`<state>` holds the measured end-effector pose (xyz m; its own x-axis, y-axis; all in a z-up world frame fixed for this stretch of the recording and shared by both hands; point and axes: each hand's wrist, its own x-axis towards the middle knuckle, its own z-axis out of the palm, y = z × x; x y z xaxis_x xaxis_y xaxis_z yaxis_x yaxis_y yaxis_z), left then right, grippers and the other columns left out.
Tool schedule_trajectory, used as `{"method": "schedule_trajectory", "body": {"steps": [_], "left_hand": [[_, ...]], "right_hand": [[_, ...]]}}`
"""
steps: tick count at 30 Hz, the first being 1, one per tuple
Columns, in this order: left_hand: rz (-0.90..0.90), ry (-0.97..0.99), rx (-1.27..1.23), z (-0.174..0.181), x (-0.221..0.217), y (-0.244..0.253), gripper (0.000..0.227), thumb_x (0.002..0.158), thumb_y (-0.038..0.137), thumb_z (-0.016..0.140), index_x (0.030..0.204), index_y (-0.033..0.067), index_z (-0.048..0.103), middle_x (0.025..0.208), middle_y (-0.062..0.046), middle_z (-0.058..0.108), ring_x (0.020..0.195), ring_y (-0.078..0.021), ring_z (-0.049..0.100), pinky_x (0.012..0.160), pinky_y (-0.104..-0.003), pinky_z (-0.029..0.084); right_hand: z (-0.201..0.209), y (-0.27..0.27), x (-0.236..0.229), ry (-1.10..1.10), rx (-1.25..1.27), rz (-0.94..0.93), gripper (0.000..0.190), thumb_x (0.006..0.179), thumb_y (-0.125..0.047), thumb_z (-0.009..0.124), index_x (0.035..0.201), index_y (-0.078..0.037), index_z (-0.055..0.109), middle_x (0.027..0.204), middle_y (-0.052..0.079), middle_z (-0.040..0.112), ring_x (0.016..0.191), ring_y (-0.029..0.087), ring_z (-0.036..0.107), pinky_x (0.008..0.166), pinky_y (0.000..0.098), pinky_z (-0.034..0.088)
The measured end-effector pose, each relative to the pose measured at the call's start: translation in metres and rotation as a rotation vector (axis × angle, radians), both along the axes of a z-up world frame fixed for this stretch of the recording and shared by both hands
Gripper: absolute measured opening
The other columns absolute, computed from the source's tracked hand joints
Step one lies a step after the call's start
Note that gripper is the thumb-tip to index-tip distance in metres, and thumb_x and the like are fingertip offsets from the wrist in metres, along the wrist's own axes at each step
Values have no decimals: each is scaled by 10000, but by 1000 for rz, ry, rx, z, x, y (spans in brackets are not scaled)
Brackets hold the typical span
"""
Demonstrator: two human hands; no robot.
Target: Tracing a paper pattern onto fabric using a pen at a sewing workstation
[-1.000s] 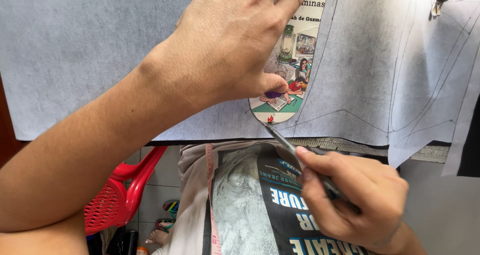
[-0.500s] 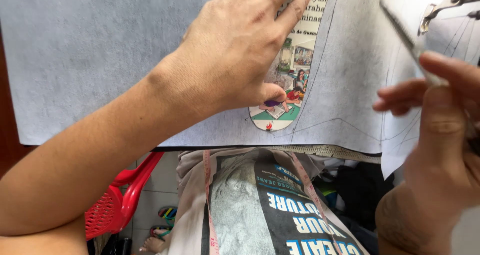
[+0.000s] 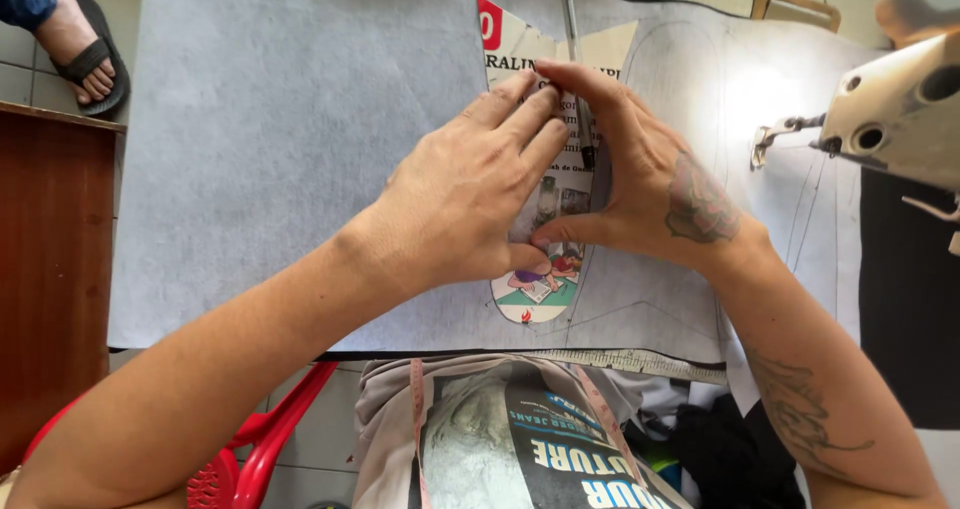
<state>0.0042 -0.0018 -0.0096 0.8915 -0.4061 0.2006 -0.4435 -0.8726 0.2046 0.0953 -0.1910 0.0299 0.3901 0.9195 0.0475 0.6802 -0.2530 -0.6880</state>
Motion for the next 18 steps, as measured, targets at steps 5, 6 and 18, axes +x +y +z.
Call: {"method": "schedule_trajectory", "body": {"steps": [5,6,18], "left_hand": [[-15,8,-152,0,-8,5,1016,631,656,870,1282,-59,558,1465,-294,508,1464,-429,370,1225,-458,329],[-38,-69,-110,4,-10,7,927,618,663,878,1184,-26,624,1424,-267,570,1422,-415,440,1223,-476,329],[-21,-405,200,0,81,42,215,836,130,720,1008,259,726,832,22,629,686,-192,653,454,-352,511]], "right_hand": [[0,3,1,-14,-37,8,1044,786,-518,795,1552,-27,284,1567,212,437,1461,366,452,1230,469,362],[-1,3,1,-41,-28,26,1042,791,-520,792,1546,-12,285,1576,211,431,1471,369,442,1238,469,362],[1,5,2,-129,-107,62,1133,758,-516,847,1564,2,244,1566,257,424,1481,410,394,1226,501,341]]}}
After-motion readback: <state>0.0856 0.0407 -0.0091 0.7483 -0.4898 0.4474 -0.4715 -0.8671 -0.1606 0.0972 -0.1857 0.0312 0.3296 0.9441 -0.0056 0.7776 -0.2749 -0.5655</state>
